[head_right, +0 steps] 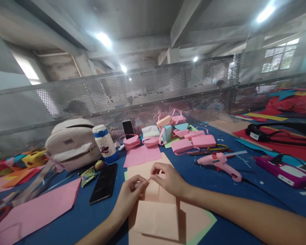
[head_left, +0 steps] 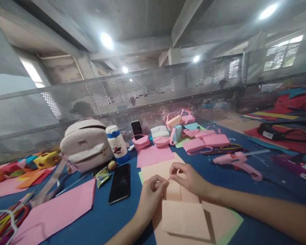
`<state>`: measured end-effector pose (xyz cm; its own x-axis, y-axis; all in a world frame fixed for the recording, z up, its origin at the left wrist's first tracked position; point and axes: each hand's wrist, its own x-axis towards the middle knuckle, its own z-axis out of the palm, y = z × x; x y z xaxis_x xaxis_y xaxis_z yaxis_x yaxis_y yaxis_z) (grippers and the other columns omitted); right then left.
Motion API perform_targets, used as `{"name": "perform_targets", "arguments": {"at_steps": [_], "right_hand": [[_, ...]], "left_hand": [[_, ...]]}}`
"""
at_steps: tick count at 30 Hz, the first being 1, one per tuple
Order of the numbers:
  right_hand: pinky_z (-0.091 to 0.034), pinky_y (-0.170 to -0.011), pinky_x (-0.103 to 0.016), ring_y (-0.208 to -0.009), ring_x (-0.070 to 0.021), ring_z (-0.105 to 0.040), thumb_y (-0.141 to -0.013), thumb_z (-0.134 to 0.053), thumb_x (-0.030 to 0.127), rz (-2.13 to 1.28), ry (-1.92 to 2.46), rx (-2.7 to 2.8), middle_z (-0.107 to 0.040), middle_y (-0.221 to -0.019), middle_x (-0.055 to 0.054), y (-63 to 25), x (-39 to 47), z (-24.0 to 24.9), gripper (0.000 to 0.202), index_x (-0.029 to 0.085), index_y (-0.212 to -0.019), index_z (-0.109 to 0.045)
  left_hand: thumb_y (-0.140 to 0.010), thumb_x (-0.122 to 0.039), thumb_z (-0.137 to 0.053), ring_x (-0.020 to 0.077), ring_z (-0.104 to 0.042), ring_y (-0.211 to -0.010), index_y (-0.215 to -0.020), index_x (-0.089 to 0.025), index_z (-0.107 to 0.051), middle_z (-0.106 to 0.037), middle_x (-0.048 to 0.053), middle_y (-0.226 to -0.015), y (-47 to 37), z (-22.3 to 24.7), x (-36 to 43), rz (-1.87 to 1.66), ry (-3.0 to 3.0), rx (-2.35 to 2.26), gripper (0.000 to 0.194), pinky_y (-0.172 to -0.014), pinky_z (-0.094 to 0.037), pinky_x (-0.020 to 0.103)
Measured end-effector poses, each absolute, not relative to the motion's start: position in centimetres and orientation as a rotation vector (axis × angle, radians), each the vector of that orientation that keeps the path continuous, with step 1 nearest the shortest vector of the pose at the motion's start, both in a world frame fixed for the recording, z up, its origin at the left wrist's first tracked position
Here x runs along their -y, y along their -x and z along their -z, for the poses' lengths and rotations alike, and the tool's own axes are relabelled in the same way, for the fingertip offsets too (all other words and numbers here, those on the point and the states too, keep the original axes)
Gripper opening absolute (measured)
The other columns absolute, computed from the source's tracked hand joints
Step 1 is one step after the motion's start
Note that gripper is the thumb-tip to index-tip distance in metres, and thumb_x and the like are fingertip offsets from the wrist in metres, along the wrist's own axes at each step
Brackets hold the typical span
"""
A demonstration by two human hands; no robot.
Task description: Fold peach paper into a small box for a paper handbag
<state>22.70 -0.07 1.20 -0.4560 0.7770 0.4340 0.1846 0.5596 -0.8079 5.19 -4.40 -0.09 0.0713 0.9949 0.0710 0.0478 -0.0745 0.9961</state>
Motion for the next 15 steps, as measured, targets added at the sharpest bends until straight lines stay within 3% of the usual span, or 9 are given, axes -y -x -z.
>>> {"name": "perform_targets", "arguments": {"at_steps": [7, 15], "right_hand": [[-0.043, -0.076, -0.028, -0.083, -0.0186, -0.056, -0.082, -0.061, 0.018, -0.926, 0.784, 1.977, -0.062, -0.083, -0.001, -22.55, 0.86, -1.5, 0.007, 0.02, -0.075, -0.06], [-0.037, -0.066, -0.028, -0.068, -0.0163, -0.053, -0.078, -0.065, 0.024, -0.983, 0.881, 1.915, -0.067, -0.073, -0.002, -22.89, -0.05, -1.58, 0.01, 0.017, -0.071, -0.066]], "left_hand": [[-0.077, -0.044, -0.068, 0.0068, -0.032, -0.045, -0.064, -0.015, -0.054, -0.042, -0.006, -0.05, -5.6, -0.24, 4.87, -1.218, -1.507, -1.225, 0.034, -0.046, -0.02, 0.019], [-0.08, -0.036, -0.064, 0.0075, -0.035, -0.048, -0.065, -0.015, -0.054, -0.046, -0.004, -0.053, -5.65, -0.05, 4.83, -1.226, -1.547, -1.271, 0.028, -0.047, -0.02, 0.02]]}}
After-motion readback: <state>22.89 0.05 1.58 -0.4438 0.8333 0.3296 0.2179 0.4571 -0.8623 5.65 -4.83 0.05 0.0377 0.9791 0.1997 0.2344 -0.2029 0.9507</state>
